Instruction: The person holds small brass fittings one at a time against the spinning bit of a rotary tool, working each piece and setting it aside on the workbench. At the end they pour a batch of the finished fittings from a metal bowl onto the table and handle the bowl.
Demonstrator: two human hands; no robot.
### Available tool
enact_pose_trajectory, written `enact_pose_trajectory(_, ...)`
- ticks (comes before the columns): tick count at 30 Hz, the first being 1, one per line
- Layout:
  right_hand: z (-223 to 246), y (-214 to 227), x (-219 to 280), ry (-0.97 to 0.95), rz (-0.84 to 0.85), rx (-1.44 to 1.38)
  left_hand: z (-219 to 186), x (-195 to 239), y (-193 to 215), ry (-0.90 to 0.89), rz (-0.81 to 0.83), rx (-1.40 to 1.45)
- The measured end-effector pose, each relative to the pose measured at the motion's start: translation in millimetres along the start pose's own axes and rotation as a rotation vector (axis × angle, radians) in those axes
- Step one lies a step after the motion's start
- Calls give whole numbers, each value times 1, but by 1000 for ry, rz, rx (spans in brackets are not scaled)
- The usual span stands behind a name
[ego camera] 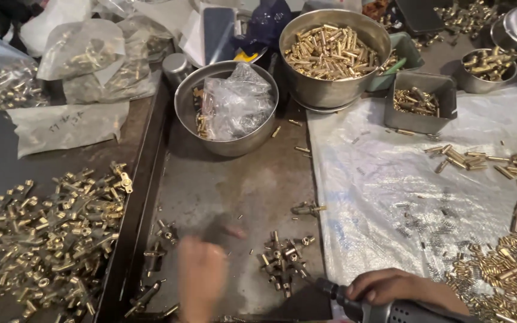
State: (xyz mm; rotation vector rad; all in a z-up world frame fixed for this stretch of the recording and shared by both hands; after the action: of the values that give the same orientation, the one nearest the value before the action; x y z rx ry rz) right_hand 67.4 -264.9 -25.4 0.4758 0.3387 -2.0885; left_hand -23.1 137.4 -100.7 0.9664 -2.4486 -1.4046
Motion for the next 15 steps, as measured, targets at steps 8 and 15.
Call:
enact_pose_trajectory(8,21,-31,-30,8,-5,151,-151,-45,142,-376,-309,118)
enact_pose_trajectory(15,-14,-11,15,-138,0,227,-183,-30,-35,-570,358,3)
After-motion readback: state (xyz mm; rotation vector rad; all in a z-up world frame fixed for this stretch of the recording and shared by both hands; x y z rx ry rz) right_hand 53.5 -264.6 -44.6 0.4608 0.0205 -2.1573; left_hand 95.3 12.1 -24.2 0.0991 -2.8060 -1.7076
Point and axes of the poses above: each hand's wrist, its own x-axis away from the middle knuckle, its own y-axis out of the back of the hand, z = x × y, the point moved 1 cm from there along -x, towards the middle knuckle, and after that the axes turned 7 degrees about y, right-handed, at the moved point
